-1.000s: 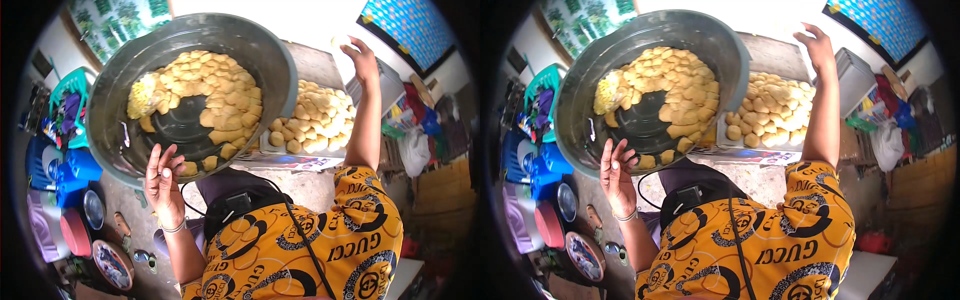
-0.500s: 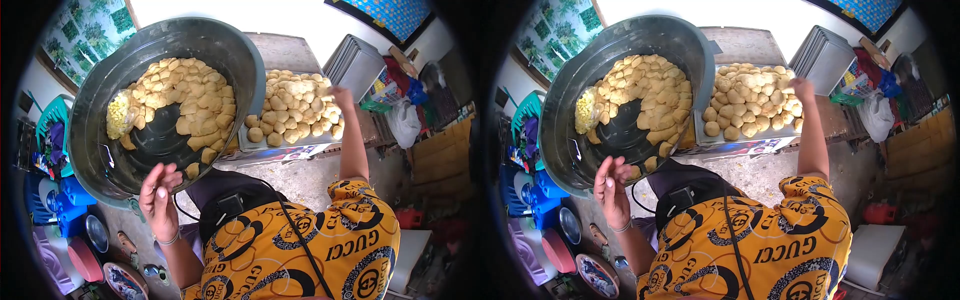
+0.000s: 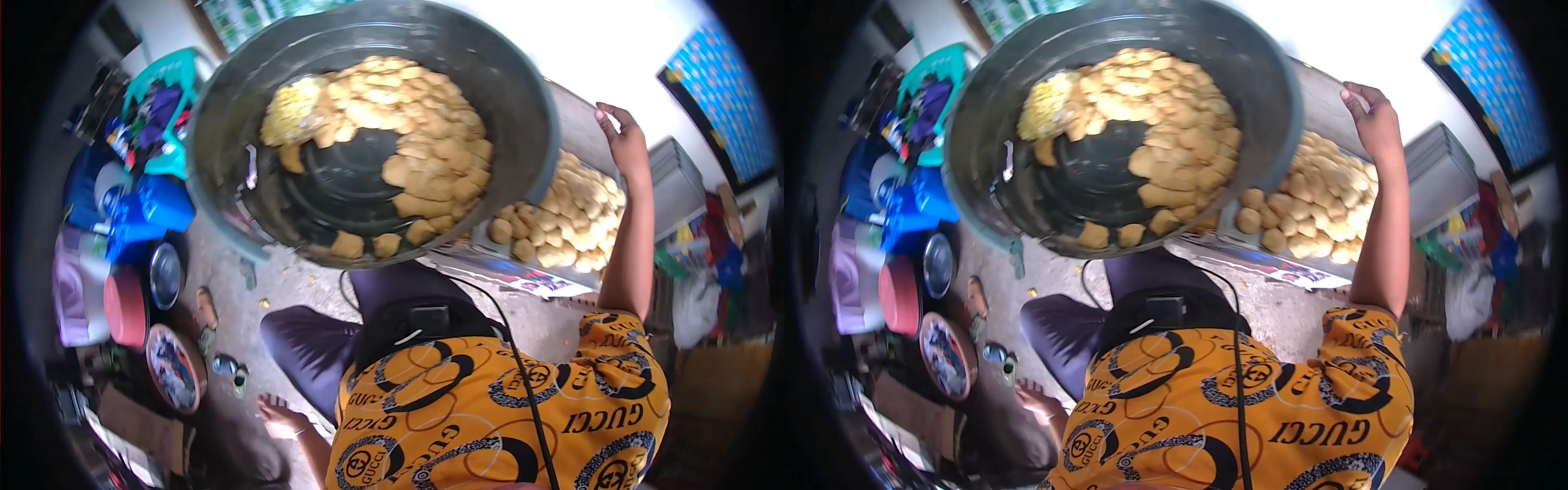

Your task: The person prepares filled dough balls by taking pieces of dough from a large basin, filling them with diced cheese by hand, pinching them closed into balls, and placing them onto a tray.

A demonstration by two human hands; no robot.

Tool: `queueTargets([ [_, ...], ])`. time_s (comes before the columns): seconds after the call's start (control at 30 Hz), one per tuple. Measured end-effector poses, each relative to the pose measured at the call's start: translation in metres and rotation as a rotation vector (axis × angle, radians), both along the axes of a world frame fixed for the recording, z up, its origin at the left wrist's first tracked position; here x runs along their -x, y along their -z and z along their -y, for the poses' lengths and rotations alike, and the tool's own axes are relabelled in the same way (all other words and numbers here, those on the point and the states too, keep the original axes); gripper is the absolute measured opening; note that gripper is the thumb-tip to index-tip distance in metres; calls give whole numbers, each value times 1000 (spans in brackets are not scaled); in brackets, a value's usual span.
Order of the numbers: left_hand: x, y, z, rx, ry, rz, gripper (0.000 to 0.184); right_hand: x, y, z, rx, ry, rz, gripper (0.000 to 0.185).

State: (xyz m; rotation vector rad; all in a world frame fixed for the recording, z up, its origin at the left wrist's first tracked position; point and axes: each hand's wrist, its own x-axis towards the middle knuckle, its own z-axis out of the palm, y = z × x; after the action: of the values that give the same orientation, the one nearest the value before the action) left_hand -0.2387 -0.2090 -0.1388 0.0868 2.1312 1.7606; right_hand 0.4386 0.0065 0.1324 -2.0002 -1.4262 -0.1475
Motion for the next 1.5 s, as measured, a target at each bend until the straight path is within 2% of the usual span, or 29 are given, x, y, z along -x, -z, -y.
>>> queueTargets([
  [0.03,22,52,45,633,141,-530,32,20,-6,-18,5,-39,34,41],
  [0.07,24,108,79,611,139,-1029,29,33,-2,-35,-6,-102,87,43],
  [0.1,1,112,103,547,245,-862,30,42,5,-52,-20,-164,145,46],
  [0.17,-52,120,124,642,260,-505,31,52,22,-83,15,-267,267,56],
  [0.2,-74,121,129,701,254,-401,31,47,37,-99,78,-292,197,63],
  [0.27,-100,120,131,771,248,-329,31,42,50,-118,223,-200,299,69],
  [0.37,-114,114,127,817,230,-291,32,34,41,-136,371,-189,216,71],
  [0.47,-120,112,122,835,221,-264,32,26,40,-142,398,-172,138,65],
  [0.57,-120,111,118,847,219,-250,33,27,42,-142,454,-88,214,65],
  [0.67,-119,109,116,858,229,-233,34,28,39,-142,529,-64,158,68],
  [0.77,-118,100,115,871,228,-196,34,27,43,-148,546,-18,267,71],
  [1.07,-104,81,102,889,286,-155,36,48,31,-139,544,-14,235,69],
  [1.27,-96,93,102,879,322,-180,38,44,37,-140,548,59,256,68],
  [1.4,-91,110,108,848,325,-229,39,23,49,-145,465,12,324,65],
  [1.5,-90,109,117,837,321,-249,40,49,36,-137,522,95,357,65],
])
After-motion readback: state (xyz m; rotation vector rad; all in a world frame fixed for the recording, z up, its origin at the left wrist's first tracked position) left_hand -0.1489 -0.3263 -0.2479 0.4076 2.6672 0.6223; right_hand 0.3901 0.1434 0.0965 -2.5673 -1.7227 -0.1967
